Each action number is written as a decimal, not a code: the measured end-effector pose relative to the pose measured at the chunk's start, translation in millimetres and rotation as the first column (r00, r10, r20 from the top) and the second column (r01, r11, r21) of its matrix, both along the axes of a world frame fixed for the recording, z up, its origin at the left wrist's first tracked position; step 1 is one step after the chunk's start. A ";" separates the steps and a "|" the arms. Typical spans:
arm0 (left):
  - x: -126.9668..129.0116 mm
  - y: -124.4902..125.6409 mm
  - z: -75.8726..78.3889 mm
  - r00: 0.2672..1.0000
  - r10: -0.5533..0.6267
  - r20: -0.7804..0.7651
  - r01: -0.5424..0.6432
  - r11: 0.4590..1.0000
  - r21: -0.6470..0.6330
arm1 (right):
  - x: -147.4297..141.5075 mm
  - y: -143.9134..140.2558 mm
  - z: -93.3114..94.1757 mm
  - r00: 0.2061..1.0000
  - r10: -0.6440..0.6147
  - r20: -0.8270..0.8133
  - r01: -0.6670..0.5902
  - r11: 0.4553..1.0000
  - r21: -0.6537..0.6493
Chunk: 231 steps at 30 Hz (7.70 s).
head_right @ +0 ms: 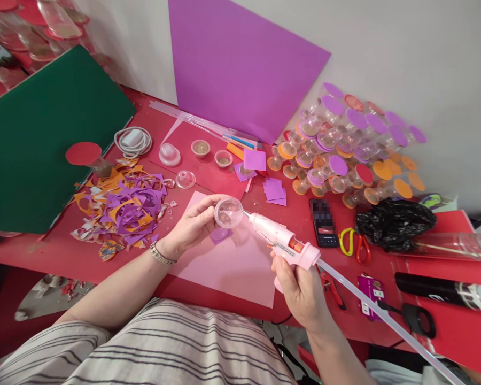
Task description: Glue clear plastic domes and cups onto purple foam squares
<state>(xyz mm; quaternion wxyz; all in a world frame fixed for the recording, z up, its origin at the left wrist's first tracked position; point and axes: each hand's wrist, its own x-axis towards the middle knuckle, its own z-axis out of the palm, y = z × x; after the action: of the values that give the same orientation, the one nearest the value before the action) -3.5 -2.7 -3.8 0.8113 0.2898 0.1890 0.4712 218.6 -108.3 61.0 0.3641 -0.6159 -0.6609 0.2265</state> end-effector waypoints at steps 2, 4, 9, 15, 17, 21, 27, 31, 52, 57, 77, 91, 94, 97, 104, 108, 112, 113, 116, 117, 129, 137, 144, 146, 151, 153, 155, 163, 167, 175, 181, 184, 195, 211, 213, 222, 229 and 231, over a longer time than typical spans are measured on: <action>-0.3 0.1 -0.3 1.000 -0.012 0.001 0.012 1.000 0.003 | -1.3 1.7 2.0 1.000 -0.019 0.009 0.018 1.000 0.007; -0.6 0.1 -0.4 1.000 -0.027 0.001 0.027 1.000 0.008 | -2.1 3.2 3.5 0.999 -0.032 0.024 0.031 0.999 0.021; -1.7 -0.3 0.6 0.999 -0.041 -0.015 0.042 0.998 0.038 | -0.3 4.0 3.0 0.997 -0.035 0.062 0.033 0.999 0.032; -2.5 0.1 1.5 0.999 -0.029 -0.032 0.031 0.998 0.049 | 0.6 2.2 1.4 0.998 -0.030 0.051 0.027 0.998 0.053; -2.4 0.3 2.0 0.999 -0.020 -0.025 0.021 0.999 0.047 | -1.3 2.1 3.4 0.999 -0.036 0.033 0.035 0.999 0.035; -2.1 0.7 1.8 0.999 -0.033 -0.003 0.033 0.999 0.037 | -3.0 2.3 5.2 0.999 -0.041 0.014 0.041 0.999 0.003; -2.9 0.6 1.8 0.999 -0.046 -0.004 0.046 0.999 0.020 | 0.1 4.4 2.5 0.996 -0.056 0.064 0.053 0.998 0.036; -2.7 0.6 3.0 0.999 -0.046 0.003 0.046 0.999 0.009 | 0.5 5.2 1.4 0.996 -0.030 0.080 0.024 0.997 0.070; -1.0 2.5 -1.5 0.999 0.023 -0.024 -0.023 1.000 0.008 | 3.1 -10.3 5.1 0.993 0.112 -0.037 -0.114 0.990 -0.088; -0.9 3.2 -0.7 1.000 0.020 -0.009 -0.020 0.999 -0.025 | 3.8 -11.8 3.6 0.996 0.079 -0.050 -0.085 0.986 -0.141; -1.9 2.1 -0.9 0.999 0.034 -0.023 -0.034 0.999 -0.003 | -7.3 -1.0 15.4 0.997 0.072 0.012 -0.071 0.996 -0.059; -2.0 1.0 -0.2 0.999 0.023 -0.046 -0.023 1.000 -0.014 | -4.6 -1.3 8.5 0.999 -0.007 -0.043 0.002 0.992 -0.122; -2.3 0.8 -1.0 0.999 0.020 -0.042 -0.021 1.000 -0.013 | -5.0 -0.7 10.1 1.000 -0.008 -0.027 0.004 0.993 -0.117; -2.3 0.5 -1.6 0.999 0.019 -0.038 -0.019 1.000 -0.014 | -4.9 -0.1 11.4 1.000 -0.008 0.001 0.008 0.994 -0.106; -1.6 0.9 -4.1 1.000 -0.005 -0.019 0.005 1.000 -0.030 | -7.7 1.0 13.5 0.999 -0.022 -0.035 0.017 0.991 -0.135; -1.1 0.9 -2.8 1.000 -0.017 -0.007 0.017 0.999 -0.037 | -9.0 1.8 14.4 0.999 -0.024 -0.027 0.021 0.993 -0.114; -0.6 1.1 0.4 0.999 -0.030 0.012 0.031 0.999 -0.042 | -5.5 1.1 11.3 1.000 -0.006 -0.023 0.003 0.992 -0.122; -0.4 1.2 0.9 0.999 -0.032 0.013 0.033 0.999 -0.042 | -4.1 0.7 10.2 1.000 -0.004 -0.014 0.002 0.992 -0.127; 0.5 1.7 0.9 0.999 -0.042 0.022 0.043 0.998 -0.038 | -0.9 -0.1 8.1 1.000 0.006 0.009 -0.005 0.992 -0.125; 0.7 1.8 0.5 0.999 -0.046 0.026 0.047 0.998 -0.038 | -0.5 0.1 8.1 1.000 0.010 0.012 -0.009 0.993 -0.119; -0.6 1.6 -2.1 0.997 -0.081 0.021 0.081 0.997 -0.013 | -6.1 6.3 14.5 0.997 0.014 0.072 -0.011 0.999 -0.034; 0.1 1.2 -4.3 0.994 -0.109 -0.014 0.109 0.994 -0.001 | -5.7 6.7 13.3 0.998 0.014 0.064 -0.011 0.999 -0.033; -0.2 1.3 -7.1 0.996 -0.080 0.024 0.081 0.997 -0.007 | -7.1 5.0 17.1 0.994 0.041 0.103 -0.041 0.999 -0.001; -0.3 1.2 -7.3 0.996 -0.081 0.027 0.081 0.997 -0.009 | -6.8 4.1 17.6 0.992 0.052 0.118 -0.054 0.998 0.015; -0.1 0.9 -6.4 0.996 -0.087 0.025 0.087 0.996 -0.023 | -4.6 4.6 14.3 0.991 0.054 0.121 -0.058 0.998 0.035; 0.0 1.0 -6.1 0.995 -0.096 0.021 0.096 0.995 -0.022 | -4.3 5.4 13.0 0.992 0.051 0.111 -0.055 0.998 0.037; 0.0 1.1 -5.9 0.993 -0.111 0.024 0.112 0.994 -0.018 | -4.6 6.1 12.3 0.995 0.048 0.092 -0.052 0.998 0.034; -1.1 0.6 -4.7 0.988 -0.153 0.025 0.154 0.987 -0.040 | -4.1 5.6 11.8 0.998 0.026 0.065 -0.026 1.000 -0.009; -1.1 0.7 -4.3 0.989 -0.141 0.032 0.142 0.989 -0.028 | -2.9 2.8 12.2 0.996 0.034 0.082 -0.033 0.999 -0.008; 0.0 0.2 -4.4 0.984 -0.176 0.023 0.176 0.984 -0.017 | -3.7 4.0 10.9 0.994 0.056 0.093 -0.060 0.998 0.034; -0.4 0.4 -5.5 0.984 -0.178 0.021 0.179 0.984 -0.024 | -1.6 5.0 6.4 0.987 0.088 0.135 -0.095 0.994 0.046; -0.1 -0.1 -5.6 0.984 -0.177 0.014 0.178 0.984 -0.028 | -1.6 4.6 5.9 0.985 0.090 0.149 -0.102 0.992 0.071; 0.0 -2.2 -3.8 0.980 -0.191 -0.059 0.190 0.982 -0.016 | -25.7 15.4 23.4 0.944 0.099 0.316 -0.194 0.938 0.286; -1.3 0.2 -3.3 0.990 -0.138 -0.017 0.138 0.990 -0.008 | -13.0 10.1 20.4 0.989 0.024 0.147 -0.032 0.998 0.055; -2.5 1.1 -2.6 0.992 -0.128 -0.003 0.128 0.992 0.012 | -12.0 9.0 19.6 0.989 0.032 0.144 -0.043 0.996 0.079; -4.9 4.2 0.1 0.997 -0.066 0.025 0.067 0.998 -0.011 | -7.2 3.4 14.8 0.984 0.085 0.157 -0.098 0.992 0.078; -5.5 4.7 3.8 0.999 -0.038 0.006 0.038 0.998 -0.051 | -9.5 0.9 16.1 0.979 0.080 0.190 -0.096 0.992 0.077; -5.7 4.4 4.2 0.999 -0.032 0.001 0.032 0.998 -0.053 | -11.0 0.2 16.9 0.976 0.084 0.202 -0.100 0.993 0.068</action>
<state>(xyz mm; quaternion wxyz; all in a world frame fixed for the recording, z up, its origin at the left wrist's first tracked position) -9.3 1.7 0.4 0.8261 0.2711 0.1969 0.4531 207.6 -108.1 77.9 0.3091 -0.5895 -0.7301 0.1544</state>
